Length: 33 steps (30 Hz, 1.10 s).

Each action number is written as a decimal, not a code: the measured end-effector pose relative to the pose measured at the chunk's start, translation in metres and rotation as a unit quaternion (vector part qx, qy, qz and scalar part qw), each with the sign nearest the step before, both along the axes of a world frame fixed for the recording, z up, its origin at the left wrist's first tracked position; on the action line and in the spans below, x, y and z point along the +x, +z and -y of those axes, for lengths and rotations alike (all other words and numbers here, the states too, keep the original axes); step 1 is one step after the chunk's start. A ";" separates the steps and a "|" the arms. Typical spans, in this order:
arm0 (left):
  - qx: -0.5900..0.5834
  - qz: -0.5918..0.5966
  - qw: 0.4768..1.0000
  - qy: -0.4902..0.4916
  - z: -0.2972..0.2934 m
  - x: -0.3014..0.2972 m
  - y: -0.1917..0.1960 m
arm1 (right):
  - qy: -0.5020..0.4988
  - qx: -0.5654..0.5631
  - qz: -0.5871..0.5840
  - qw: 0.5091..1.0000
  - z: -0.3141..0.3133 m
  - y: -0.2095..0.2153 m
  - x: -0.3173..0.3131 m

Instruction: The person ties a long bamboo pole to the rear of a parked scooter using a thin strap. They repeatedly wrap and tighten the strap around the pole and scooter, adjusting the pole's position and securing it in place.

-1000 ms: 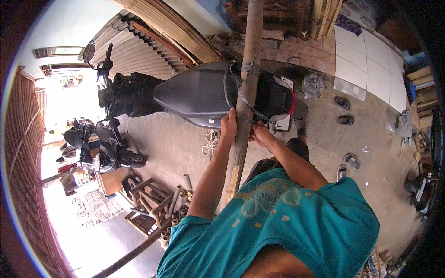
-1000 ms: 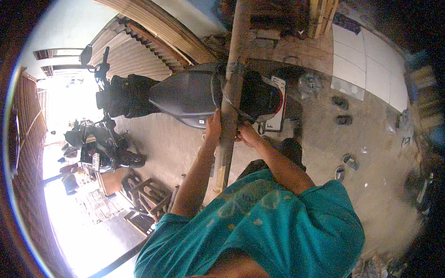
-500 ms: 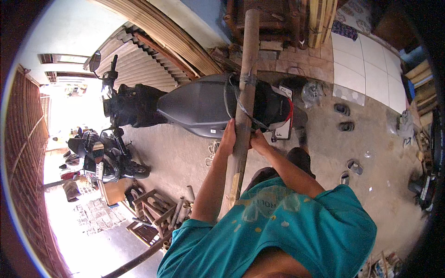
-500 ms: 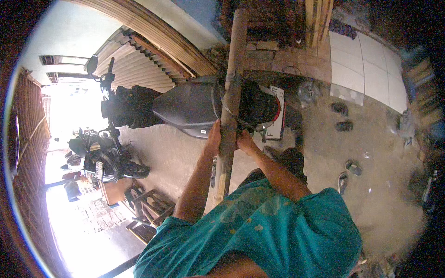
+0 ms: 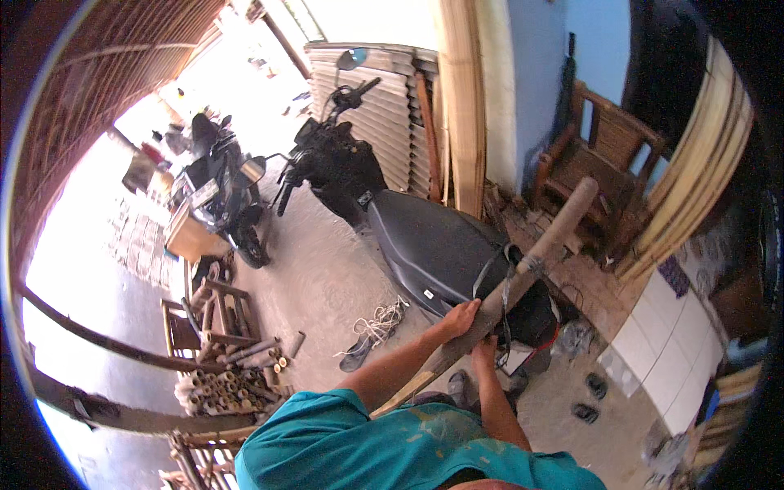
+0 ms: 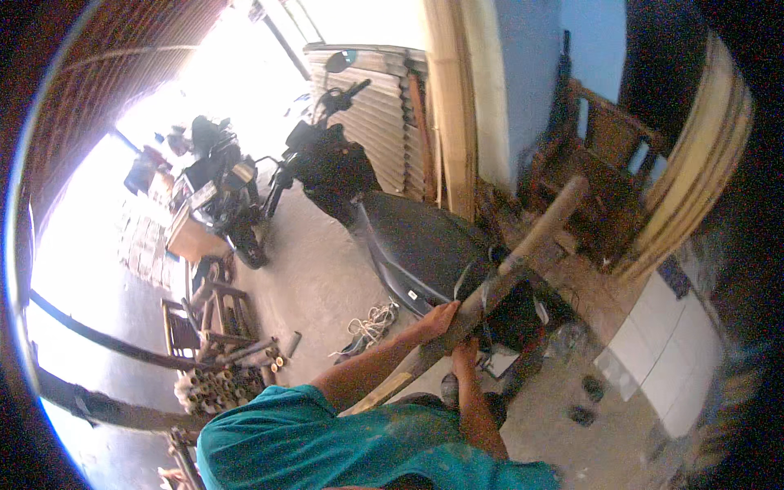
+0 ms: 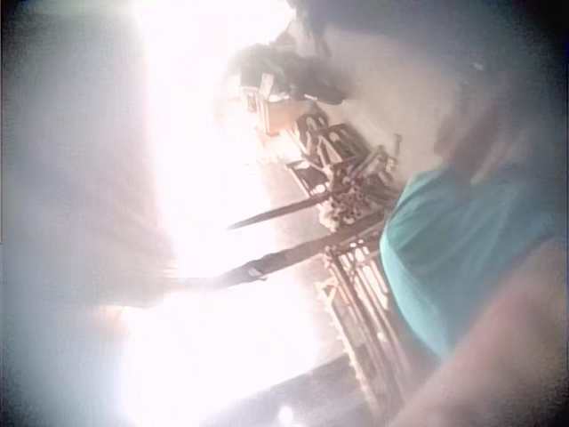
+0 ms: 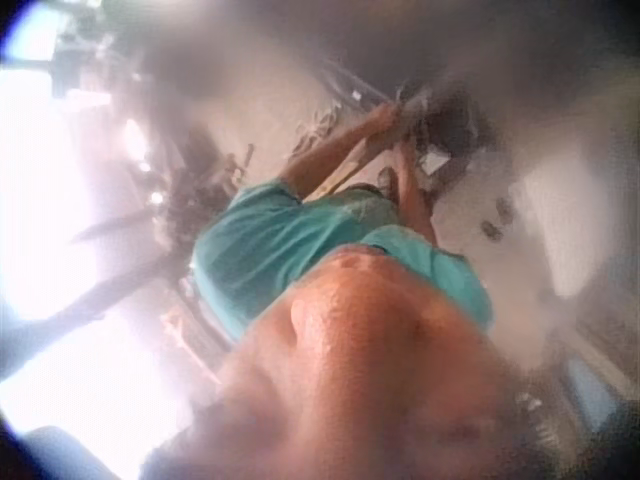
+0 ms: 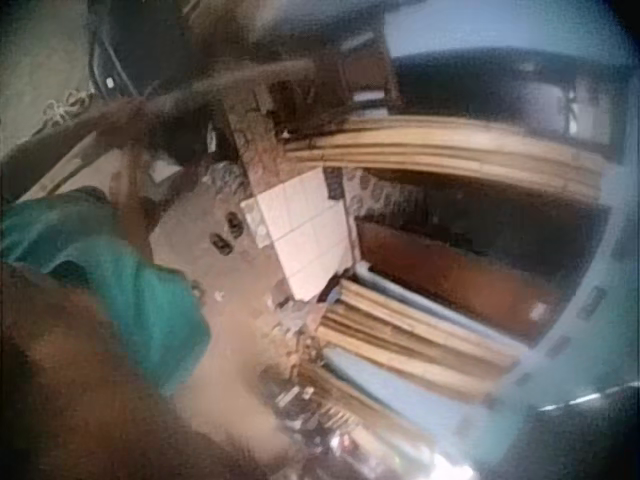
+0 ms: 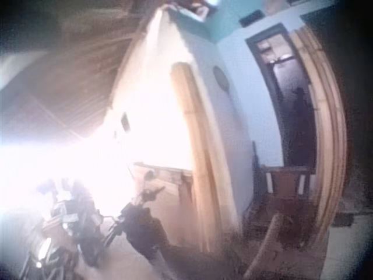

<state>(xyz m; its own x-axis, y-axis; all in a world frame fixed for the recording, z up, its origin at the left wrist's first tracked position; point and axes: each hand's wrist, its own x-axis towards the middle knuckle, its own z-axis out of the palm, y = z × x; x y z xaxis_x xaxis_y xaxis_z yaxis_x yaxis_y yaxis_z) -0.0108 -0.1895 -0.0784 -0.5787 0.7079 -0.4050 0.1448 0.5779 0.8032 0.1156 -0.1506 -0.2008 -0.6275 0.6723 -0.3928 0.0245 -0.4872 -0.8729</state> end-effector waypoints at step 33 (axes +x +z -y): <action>-0.033 0.048 0.995 0.083 -0.012 0.004 0.005 | 0.044 -0.059 0.037 0.997 -0.017 0.020 0.010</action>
<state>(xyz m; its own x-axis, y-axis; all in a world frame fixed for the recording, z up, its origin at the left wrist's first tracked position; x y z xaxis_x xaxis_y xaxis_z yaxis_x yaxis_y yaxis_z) -0.0067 -0.1775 -0.0732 -0.6422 0.5753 -0.5066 -0.0328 0.6396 0.7680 0.1252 -0.1334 -0.1805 -0.6483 0.5626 -0.5130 0.1339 -0.5790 -0.8043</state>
